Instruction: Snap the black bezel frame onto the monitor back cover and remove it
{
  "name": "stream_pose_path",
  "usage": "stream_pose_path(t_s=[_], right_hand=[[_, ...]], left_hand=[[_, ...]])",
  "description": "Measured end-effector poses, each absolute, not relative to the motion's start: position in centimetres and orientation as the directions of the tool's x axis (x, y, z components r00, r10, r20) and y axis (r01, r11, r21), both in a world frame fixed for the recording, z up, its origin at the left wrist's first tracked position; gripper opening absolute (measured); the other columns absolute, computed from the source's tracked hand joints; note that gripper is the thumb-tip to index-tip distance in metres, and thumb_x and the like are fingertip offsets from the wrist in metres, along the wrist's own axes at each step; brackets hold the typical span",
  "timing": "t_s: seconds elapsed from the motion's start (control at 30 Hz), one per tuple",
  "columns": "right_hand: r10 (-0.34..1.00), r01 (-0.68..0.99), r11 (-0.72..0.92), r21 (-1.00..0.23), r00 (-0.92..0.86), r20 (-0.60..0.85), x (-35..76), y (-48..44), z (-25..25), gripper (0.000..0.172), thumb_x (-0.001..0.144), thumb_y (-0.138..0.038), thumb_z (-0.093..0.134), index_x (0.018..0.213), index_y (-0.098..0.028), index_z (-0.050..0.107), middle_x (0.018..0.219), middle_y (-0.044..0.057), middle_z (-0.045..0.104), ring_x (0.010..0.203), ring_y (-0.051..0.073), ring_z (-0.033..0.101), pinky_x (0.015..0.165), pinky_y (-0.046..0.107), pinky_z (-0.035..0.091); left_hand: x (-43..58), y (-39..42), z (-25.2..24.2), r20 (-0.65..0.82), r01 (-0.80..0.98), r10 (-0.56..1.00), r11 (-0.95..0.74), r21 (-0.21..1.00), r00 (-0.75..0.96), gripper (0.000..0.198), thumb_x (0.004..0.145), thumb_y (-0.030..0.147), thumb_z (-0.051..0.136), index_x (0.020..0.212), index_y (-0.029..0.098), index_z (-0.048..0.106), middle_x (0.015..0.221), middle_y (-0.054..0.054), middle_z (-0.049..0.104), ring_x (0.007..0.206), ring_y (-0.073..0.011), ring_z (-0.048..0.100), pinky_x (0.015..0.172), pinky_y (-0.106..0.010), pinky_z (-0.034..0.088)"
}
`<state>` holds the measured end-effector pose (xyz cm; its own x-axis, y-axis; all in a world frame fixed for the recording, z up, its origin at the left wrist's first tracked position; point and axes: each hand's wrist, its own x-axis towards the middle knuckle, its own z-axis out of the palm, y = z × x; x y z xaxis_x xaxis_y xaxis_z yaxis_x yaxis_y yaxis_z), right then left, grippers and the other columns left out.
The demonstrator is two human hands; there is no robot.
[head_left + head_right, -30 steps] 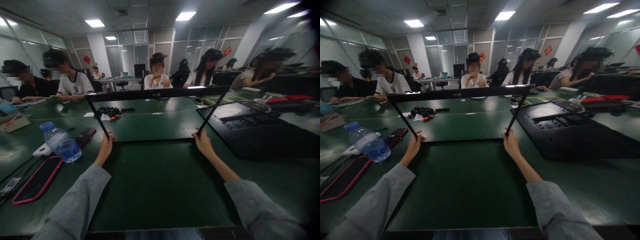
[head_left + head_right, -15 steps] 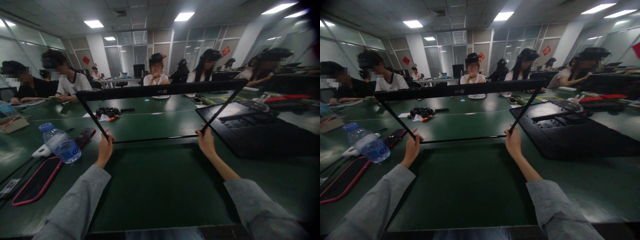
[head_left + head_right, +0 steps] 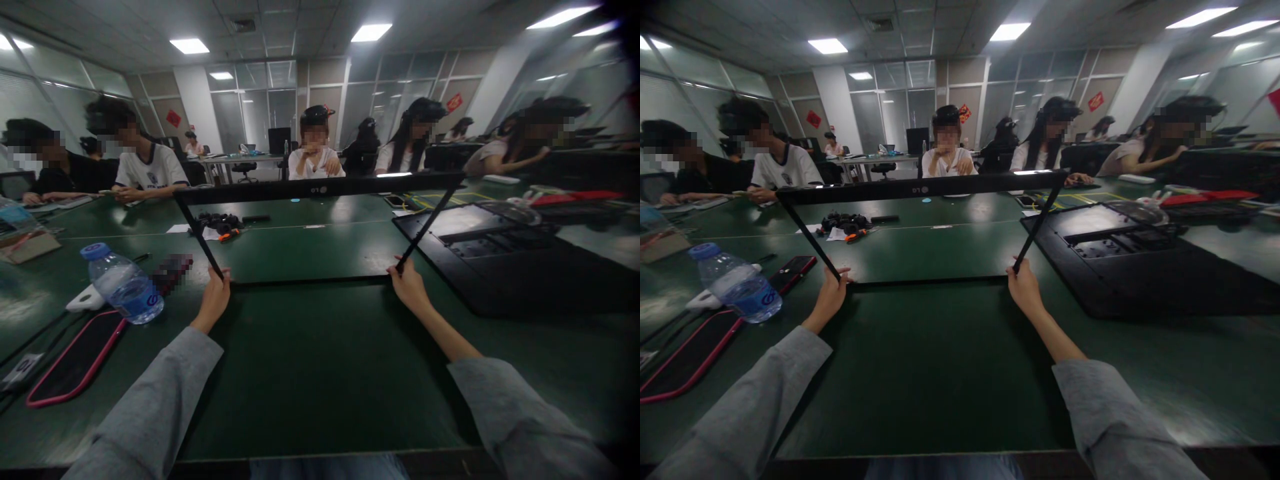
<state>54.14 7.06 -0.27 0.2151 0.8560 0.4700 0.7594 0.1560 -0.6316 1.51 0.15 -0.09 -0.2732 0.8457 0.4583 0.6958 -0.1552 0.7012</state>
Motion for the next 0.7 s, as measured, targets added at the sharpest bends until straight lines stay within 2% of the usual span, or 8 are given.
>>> stream_pose_path(t_s=[0.07, 0.13, 0.3, 0.43, 0.53, 0.63, 0.7], right_hand=[[0.854, 0.77, 0.136, -0.624, 0.228, 0.468, 54.1, 7.0, -0.1, 0.063, 0.088, -0.04, 0.049, 0.143, -0.011, 0.043, 0.091, 0.015, 0.072, 0.08, 0.033, 0.069, 0.082, 0.048, 0.054], [0.846, 0.771, 0.144, -0.621, 0.23, 0.481, 54.0, 6.9, 0.0, 0.071, 0.087, -0.039, 0.05, 0.149, -0.007, 0.035, 0.091, 0.016, 0.072, 0.078, 0.033, 0.069, 0.081, 0.048, 0.054], [0.83, 0.775, 0.194, -0.601, 0.197, 0.522, 54.0, 6.4, 0.6, 0.076, 0.089, -0.035, 0.046, 0.156, -0.007, 0.024, 0.093, 0.014, 0.073, 0.079, 0.033, 0.069, 0.084, 0.05, 0.054], [0.839, 0.804, 0.159, -0.572, 0.196, 0.508, 53.9, 5.8, 1.3, 0.074, 0.093, -0.035, 0.043, 0.16, -0.01, 0.023, 0.088, 0.01, 0.072, 0.071, 0.03, 0.067, 0.081, 0.048, 0.054], [0.824, 0.827, 0.154, -0.54, 0.194, 0.532, 53.9, 5.6, 1.4, 0.069, 0.095, -0.04, 0.043, 0.157, -0.013, 0.035, 0.082, 0.009, 0.071, 0.07, 0.03, 0.067, 0.079, 0.047, 0.053], [0.816, 0.848, 0.131, -0.513, 0.202, 0.542, 54.3, 6.0, 0.8, 0.057, 0.093, -0.042, 0.047, 0.141, -0.016, 0.058, 0.083, 0.011, 0.072, 0.074, 0.03, 0.068, 0.078, 0.045, 0.053], [0.833, 0.849, 0.123, -0.514, 0.192, 0.518, 54.6, 6.6, 0.0, 0.048, 0.089, -0.041, 0.051, 0.128, -0.018, 0.068, 0.086, 0.011, 0.074, 0.078, 0.03, 0.069, 0.078, 0.042, 0.053]], left_hand=[[1.6, 0.1, -0.1, 0.472, 0.709, 0.834, -0.149, 0.689, -0.284, 0.058, 0.099, 0.034, 0.047, 0.152, 0.016, 0.028, 0.139, -0.021, 0.06, 0.1, -0.0273, 0.073, 0.1, -0.052, 0.052], [1.7, 0.0, 0.0, 0.491, 0.722, 0.826, -0.158, 0.674, -0.278, 0.061, 0.098, 0.035, 0.05, 0.152, 0.016, 0.028, 0.143, -0.023, 0.056, 0.104, -0.0288, 0.072, 0.102, -0.054, 0.051], [2.4, -1.0, 1.3, 0.513, 0.731, 0.823, -0.19, 0.656, -0.246, 0.053, 0.103, 0.038, 0.044, 0.15, 0.017, 0.032, 0.129, -0.018, 0.065, 0.079, -0.0224, 0.072, 0.085, -0.045, 0.058], [3.1, -1.9, 2.7, 0.529, 0.785, 0.802, -0.128, 0.607, -0.278, 0.051, 0.105, 0.04, 0.035, 0.151, 0.017, 0.034, 0.124, -0.015, 0.068, 0.08, -0.0251, 0.071, 0.087, -0.047, 0.055], [2.8, -1.7, 2.8, 0.552, 0.816, 0.786, -0.109, 0.568, -0.279, 0.046, 0.104, 0.036, 0.036, 0.145, 0.017, 0.046, 0.121, -0.016, 0.069, 0.098, -0.0303, 0.07, 0.094, -0.049, 0.052], [2.0, -1.0, 1.9, 0.572, 0.85, 0.778, -0.098, 0.518, -0.259, 0.043, 0.098, 0.03, 0.044, 0.136, 0.015, 0.058, 0.124, -0.019, 0.067, 0.115, -0.0351, 0.064, 0.102, -0.053, 0.049], [1.5, -0.5, 1.2, 0.565, 0.859, 0.79, -0.098, 0.502, -0.24, 0.038, 0.092, 0.023, 0.05, 0.125, 0.016, 0.067, 0.122, -0.019, 0.069, 0.118, -0.036, 0.062, 0.106, -0.056, 0.046]])
